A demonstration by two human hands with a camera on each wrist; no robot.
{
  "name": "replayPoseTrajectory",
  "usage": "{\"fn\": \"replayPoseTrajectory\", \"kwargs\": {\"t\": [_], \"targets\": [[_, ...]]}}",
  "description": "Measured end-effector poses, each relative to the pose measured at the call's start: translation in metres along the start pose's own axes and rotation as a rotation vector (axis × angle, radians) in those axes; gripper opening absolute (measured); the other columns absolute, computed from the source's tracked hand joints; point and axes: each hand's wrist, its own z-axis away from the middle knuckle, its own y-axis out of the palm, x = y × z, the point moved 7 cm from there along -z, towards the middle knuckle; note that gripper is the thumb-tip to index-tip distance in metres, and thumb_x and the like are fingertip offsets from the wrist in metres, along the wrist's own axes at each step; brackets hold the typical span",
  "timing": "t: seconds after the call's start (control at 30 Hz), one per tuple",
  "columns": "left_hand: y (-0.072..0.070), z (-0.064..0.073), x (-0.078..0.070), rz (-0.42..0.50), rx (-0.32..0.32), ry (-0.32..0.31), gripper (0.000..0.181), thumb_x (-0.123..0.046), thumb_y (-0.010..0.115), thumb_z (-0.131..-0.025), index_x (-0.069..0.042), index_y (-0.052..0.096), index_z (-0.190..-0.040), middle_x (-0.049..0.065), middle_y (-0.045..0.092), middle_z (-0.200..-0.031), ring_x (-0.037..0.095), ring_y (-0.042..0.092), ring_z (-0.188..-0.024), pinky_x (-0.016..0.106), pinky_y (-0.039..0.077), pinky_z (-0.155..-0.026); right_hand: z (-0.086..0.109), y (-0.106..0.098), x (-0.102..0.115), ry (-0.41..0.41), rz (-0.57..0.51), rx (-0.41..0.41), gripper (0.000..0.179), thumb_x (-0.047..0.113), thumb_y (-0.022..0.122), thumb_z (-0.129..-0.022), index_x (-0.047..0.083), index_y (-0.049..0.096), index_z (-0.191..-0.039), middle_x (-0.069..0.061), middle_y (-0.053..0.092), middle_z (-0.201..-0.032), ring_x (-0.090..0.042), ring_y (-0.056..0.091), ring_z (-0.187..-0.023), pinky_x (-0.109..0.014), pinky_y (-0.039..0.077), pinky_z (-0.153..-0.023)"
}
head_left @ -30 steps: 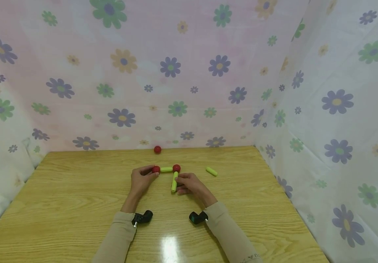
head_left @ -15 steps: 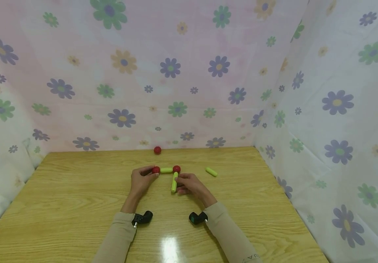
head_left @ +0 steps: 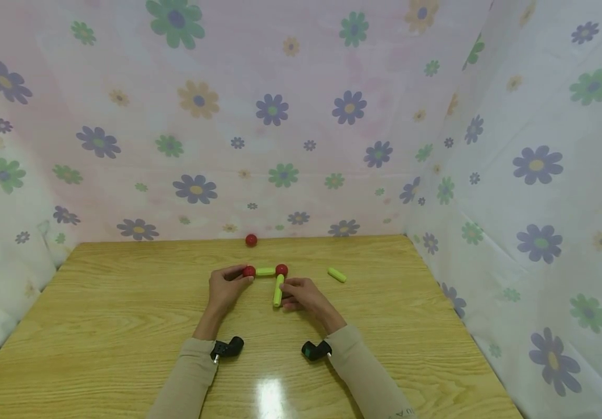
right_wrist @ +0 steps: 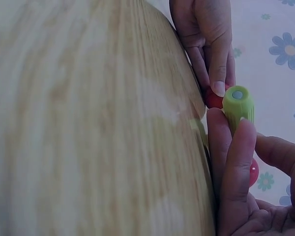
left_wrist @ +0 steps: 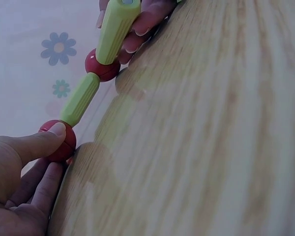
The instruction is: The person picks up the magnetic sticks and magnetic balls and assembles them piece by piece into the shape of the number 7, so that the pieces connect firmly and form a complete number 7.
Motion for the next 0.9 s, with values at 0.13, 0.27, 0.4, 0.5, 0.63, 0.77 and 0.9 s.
{"fn": "replayPoseTrajectory", "kwargs": {"t": [0.13,0.27,0.4,0.5,0.63,0.77,0.9], "targets": [[0.0005,0.0004,0.0001,0.001,0.002,-0.003,0.039,0.002,0.082,-0.082,0.006,0.072,-0.120,0.028,0.068,-0.122,0.039,0.067,-0.115,0.017,0.057,-0.081,0.0022,-0.0001,-0.0001,-0.007,0.007,0.000,0.055,0.022,0.059,-0.105,-0.010,0.045,-0.147,-0.019,0.068,-0.116,-0.011,0.068,-0.077,-0.021,0.059,-0.068],[0.0006,0.0006,0.0005,0.002,0.004,-0.002,0.040,0.002,0.082,-0.082,0.006,0.072,-0.121,0.029,0.068,-0.123,0.039,0.067,-0.115,0.017,0.057,-0.081,0.0039,-0.0004,-0.0018,-0.011,0.002,0.011,0.053,0.021,0.058,-0.105,-0.009,0.046,-0.146,-0.019,0.068,-0.114,-0.011,0.070,-0.078,-0.021,0.060,-0.069],[0.0001,0.0005,0.0005,-0.002,0.000,-0.001,0.040,0.001,0.082,-0.083,0.007,0.071,-0.120,0.029,0.068,-0.122,0.039,0.067,-0.115,0.017,0.057,-0.082,0.0048,-0.0007,-0.0037,-0.018,-0.003,0.019,0.050,0.021,0.058,-0.105,-0.009,0.049,-0.144,-0.018,0.069,-0.113,-0.011,0.071,-0.079,-0.022,0.060,-0.069],[0.0001,0.0001,0.0007,-0.007,0.000,0.007,0.040,0.001,0.082,-0.083,0.007,0.071,-0.120,0.029,0.068,-0.122,0.040,0.067,-0.115,0.017,0.057,-0.081,0.0053,-0.0005,-0.0036,-0.031,-0.003,0.023,0.048,0.020,0.058,-0.105,-0.009,0.050,-0.142,-0.018,0.070,-0.111,-0.011,0.071,-0.079,-0.022,0.060,-0.070],[0.0007,0.0024,-0.0039,-0.004,0.013,0.015,0.041,0.000,0.081,-0.084,0.008,0.070,-0.122,0.032,0.065,-0.124,0.042,0.065,-0.117,0.016,0.056,-0.081,0.0071,0.0001,-0.0020,-0.043,-0.005,0.026,0.047,0.020,0.058,-0.105,-0.011,0.052,-0.140,-0.017,0.070,-0.110,-0.011,0.072,-0.079,-0.022,0.061,-0.070],[0.0010,0.0026,-0.0038,-0.006,0.014,0.010,0.040,0.000,0.081,-0.084,0.008,0.070,-0.122,0.032,0.066,-0.125,0.042,0.065,-0.117,0.015,0.056,-0.081,0.0079,0.0001,-0.0023,-0.050,-0.003,0.028,0.046,0.020,0.057,-0.106,-0.011,0.053,-0.139,-0.018,0.071,-0.110,-0.012,0.072,-0.080,-0.022,0.061,-0.070],[0.0005,0.0002,0.0011,-0.017,0.001,-0.001,0.039,0.000,0.082,-0.083,0.005,0.072,-0.121,0.028,0.068,-0.123,0.039,0.067,-0.116,0.017,0.057,-0.081,0.0073,-0.0013,-0.0045,-0.052,-0.008,0.030,0.045,0.019,0.057,-0.106,-0.010,0.053,-0.139,-0.018,0.071,-0.109,-0.012,0.073,-0.080,-0.021,0.060,-0.069]]}}
